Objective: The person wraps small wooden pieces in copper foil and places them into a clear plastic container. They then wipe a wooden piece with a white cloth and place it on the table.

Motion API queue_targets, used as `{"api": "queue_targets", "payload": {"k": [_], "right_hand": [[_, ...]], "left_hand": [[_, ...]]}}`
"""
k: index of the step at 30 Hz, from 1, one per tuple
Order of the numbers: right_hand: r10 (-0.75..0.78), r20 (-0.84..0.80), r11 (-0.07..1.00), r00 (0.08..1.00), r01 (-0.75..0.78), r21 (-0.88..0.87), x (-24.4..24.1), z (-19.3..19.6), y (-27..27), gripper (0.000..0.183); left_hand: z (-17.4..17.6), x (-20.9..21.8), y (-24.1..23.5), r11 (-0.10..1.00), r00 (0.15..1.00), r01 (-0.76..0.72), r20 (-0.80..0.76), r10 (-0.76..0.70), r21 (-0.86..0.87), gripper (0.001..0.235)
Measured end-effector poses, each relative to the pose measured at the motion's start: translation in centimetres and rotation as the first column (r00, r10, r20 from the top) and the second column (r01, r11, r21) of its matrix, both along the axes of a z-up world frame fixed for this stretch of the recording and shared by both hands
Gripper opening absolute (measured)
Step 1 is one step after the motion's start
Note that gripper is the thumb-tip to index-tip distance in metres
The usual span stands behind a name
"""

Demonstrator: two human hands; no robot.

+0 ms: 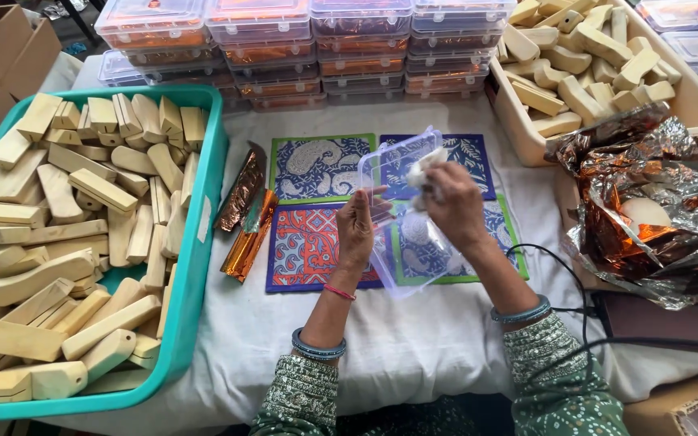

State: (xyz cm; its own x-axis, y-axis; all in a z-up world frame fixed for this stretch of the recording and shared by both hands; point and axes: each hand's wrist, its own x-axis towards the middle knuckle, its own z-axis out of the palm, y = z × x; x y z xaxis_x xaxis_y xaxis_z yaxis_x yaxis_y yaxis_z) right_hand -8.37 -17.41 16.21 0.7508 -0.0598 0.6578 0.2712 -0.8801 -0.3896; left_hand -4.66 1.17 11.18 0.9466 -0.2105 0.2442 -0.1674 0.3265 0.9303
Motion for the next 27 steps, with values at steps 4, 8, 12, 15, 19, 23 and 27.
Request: {"api": "queue_targets", "payload": {"k": [4, 8, 12, 15, 19, 23, 27], "right_hand": [[0.280, -0.074, 0.960, 0.957, -0.281, -0.006, -1.4, 1.1, 3.7, 0.023], [0.506, -0.080, 0.862, 0.859, -0.508, -0.007, -1.8, 2.2, 2.9, 0.028], [0.286, -0.175, 0.955, 0.942, -0.295, -0.024, -1.7, 2.7, -0.9, 0.022], [-0.016, -0.282, 0.995, 0.959, -0.012, -0.097, -1.6, 2.5, -1.4, 0.016], [-0.064, -0.365, 0.994, 0.929, 0.028, -0.102, -1.2, 0.3, 0.3, 0.020], [0.147, -0.198, 0.984, 0.969, -0.163, -0.070, -1.1, -2.1, 3.0, 0.032], [0.458, -0.146, 0.889, 0.877, -0.451, 0.075, -3.4, 0.0, 6.0, 0.036]], "left_hand": [[-3.1, 1.4, 0.2, 0.993, 0.994, -0.102, 0.054, 0.099, 0.052, 0.066], [-0.6, 0.1, 0.4, 0.996, 0.991, -0.090, 0.100, 0.089, 0.009, 0.064], [0.4, -0.5, 0.4, 0.992, 0.974, -0.126, 0.191, 0.120, 0.022, 0.066], [1.0, -0.4, 0.8, 0.969, 0.938, -0.240, 0.269, 0.217, 0.054, 0.068], [1.4, -0.4, 1.1, 0.978, 0.952, -0.199, 0.224, 0.210, -0.069, 0.067], [0.3, 0.2, 1.1, 0.967, 0.969, -0.184, 0.132, 0.209, -0.174, 0.066], [-0.3, 0.6, 1.4, 0.966, 0.968, -0.195, 0.125, 0.217, -0.168, 0.068]]}}
